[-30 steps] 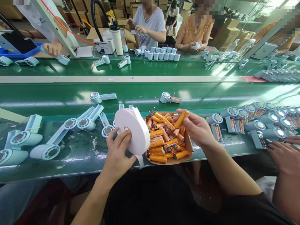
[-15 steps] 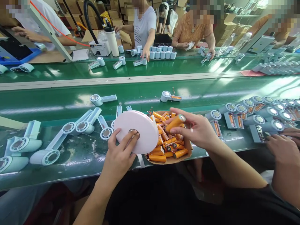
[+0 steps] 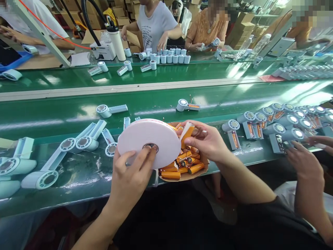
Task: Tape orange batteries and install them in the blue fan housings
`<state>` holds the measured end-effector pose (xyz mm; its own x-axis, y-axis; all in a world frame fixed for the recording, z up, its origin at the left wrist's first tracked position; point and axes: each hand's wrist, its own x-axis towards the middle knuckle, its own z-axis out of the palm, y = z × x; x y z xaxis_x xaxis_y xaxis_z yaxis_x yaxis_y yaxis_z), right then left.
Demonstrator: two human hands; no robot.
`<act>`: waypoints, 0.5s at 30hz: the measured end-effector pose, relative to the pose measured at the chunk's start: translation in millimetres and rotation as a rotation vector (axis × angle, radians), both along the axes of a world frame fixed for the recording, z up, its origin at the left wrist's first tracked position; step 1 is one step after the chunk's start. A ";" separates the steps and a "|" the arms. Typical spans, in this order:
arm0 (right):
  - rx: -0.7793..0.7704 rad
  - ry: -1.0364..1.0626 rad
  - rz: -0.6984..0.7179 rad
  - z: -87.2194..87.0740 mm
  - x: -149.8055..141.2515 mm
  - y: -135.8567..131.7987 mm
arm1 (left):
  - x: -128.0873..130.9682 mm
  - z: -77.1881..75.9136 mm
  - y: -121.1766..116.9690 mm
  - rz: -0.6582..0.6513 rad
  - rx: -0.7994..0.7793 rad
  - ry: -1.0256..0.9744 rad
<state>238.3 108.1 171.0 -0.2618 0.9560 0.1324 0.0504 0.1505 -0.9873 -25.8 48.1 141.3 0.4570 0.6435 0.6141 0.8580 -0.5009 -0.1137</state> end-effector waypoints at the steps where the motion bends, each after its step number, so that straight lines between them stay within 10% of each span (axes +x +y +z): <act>1: -0.007 0.124 -0.091 -8.9 -1.5 -2.7 | 5.4 -3.0 -6.0 0.017 -0.002 -0.031; 8: 0.266 0.421 -0.648 -2.8 71.7 42.5 | 28.6 -1.3 -27.0 -0.403 -0.411 -0.082; 12: 0.261 0.416 -0.534 -8.7 78.0 55.7 | 13.1 19.8 56.9 -0.551 -0.830 -0.128; 15: 0.256 0.327 -0.421 -23.6 67.2 39.6 | -20.3 20.5 146.1 -0.099 -0.810 -0.323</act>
